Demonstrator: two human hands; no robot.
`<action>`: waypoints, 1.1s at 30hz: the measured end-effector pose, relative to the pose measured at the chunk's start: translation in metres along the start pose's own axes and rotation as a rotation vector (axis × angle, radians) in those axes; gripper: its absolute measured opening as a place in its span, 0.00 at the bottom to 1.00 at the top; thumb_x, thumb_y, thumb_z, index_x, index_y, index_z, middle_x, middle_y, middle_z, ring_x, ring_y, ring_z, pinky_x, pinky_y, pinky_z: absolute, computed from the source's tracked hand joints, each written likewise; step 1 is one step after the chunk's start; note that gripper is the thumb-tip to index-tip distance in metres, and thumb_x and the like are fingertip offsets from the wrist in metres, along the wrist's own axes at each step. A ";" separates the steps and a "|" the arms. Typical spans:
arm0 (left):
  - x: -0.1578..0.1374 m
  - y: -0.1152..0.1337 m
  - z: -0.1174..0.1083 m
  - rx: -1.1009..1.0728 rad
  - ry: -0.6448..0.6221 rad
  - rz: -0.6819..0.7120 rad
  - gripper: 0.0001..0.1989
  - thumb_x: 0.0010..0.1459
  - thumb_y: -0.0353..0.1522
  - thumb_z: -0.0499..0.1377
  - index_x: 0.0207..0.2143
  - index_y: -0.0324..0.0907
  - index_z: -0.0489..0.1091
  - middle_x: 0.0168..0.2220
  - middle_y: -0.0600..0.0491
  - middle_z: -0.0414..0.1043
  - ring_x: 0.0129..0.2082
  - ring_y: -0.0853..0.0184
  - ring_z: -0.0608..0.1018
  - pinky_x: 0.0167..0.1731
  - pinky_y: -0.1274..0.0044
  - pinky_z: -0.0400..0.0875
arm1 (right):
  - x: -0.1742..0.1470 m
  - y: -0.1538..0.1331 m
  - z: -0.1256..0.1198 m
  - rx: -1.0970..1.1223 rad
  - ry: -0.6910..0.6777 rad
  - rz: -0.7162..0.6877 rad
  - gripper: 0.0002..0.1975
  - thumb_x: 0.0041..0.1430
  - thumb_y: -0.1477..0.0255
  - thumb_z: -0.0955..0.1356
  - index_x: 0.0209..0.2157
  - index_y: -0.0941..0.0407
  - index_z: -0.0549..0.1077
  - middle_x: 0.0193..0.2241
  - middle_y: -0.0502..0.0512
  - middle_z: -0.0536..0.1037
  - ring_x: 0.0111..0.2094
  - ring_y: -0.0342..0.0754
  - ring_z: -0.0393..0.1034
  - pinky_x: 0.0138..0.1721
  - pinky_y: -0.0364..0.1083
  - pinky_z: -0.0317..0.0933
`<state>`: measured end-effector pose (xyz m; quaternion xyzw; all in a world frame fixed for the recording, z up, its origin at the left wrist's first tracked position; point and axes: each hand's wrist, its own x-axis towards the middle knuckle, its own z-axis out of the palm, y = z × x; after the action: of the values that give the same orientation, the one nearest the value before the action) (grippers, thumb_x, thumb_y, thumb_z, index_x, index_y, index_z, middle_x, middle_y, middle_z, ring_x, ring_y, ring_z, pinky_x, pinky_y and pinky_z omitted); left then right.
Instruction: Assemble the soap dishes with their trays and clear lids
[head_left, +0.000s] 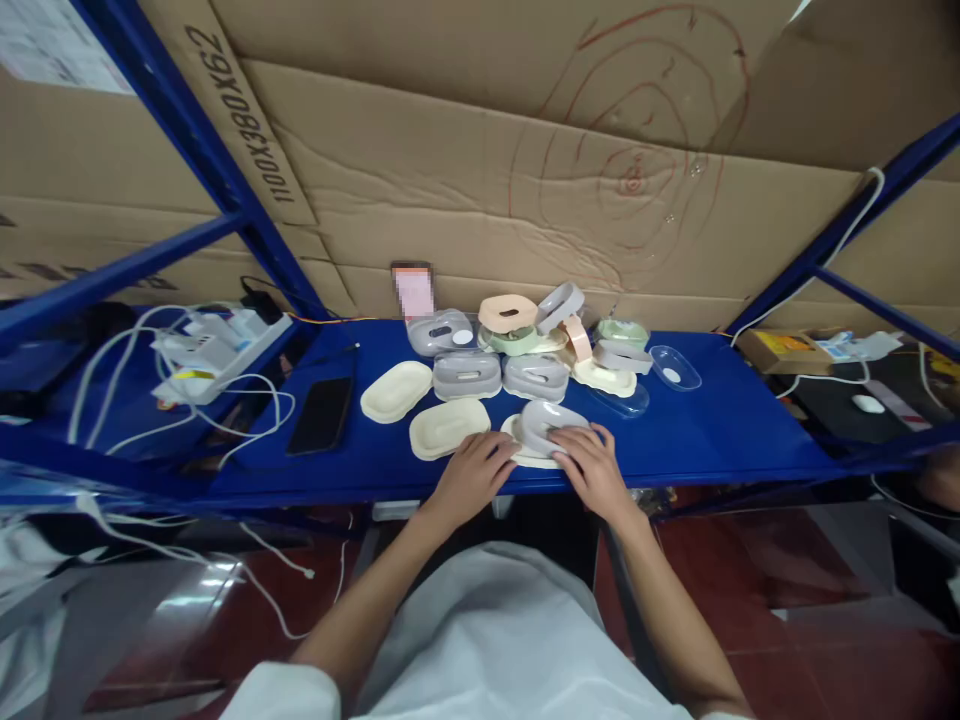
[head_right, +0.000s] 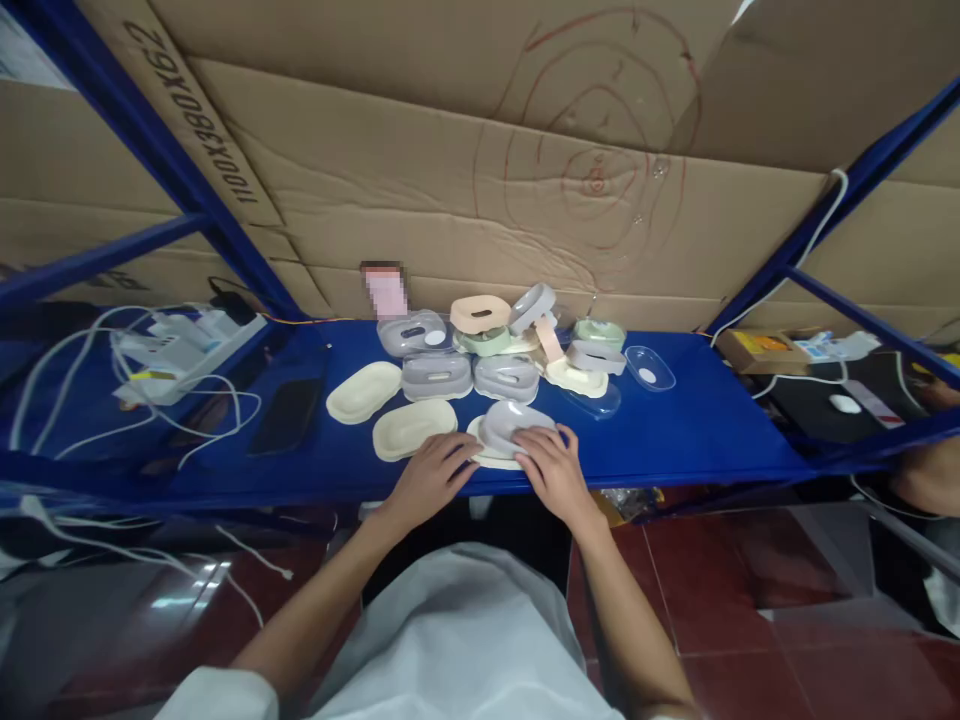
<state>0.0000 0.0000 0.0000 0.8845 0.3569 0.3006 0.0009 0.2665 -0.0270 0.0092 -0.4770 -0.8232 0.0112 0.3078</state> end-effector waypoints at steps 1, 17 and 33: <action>-0.003 -0.001 -0.001 0.010 0.023 -0.016 0.14 0.73 0.32 0.57 0.58 0.44 0.73 0.58 0.43 0.76 0.57 0.55 0.78 0.56 0.63 0.75 | 0.005 -0.003 0.002 0.019 -0.036 -0.015 0.16 0.78 0.66 0.62 0.61 0.49 0.74 0.57 0.56 0.82 0.60 0.53 0.73 0.68 0.60 0.50; -0.011 -0.011 -0.003 -0.086 0.101 -0.034 0.17 0.71 0.32 0.60 0.61 0.45 0.72 0.55 0.45 0.76 0.59 0.54 0.74 0.63 0.58 0.73 | 0.034 -0.001 0.016 0.023 -0.181 -0.234 0.18 0.76 0.65 0.66 0.63 0.50 0.73 0.61 0.58 0.79 0.66 0.55 0.69 0.72 0.65 0.52; -0.011 -0.009 -0.004 -0.019 0.090 -0.063 0.10 0.71 0.32 0.61 0.53 0.45 0.76 0.54 0.45 0.76 0.56 0.55 0.75 0.58 0.60 0.71 | 0.033 -0.001 0.019 0.037 -0.129 -0.198 0.16 0.75 0.64 0.67 0.59 0.49 0.77 0.62 0.58 0.77 0.65 0.54 0.70 0.72 0.64 0.54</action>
<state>-0.0145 -0.0011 -0.0046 0.8582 0.3816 0.3433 0.0027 0.2439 0.0039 0.0107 -0.3860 -0.8839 0.0266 0.2627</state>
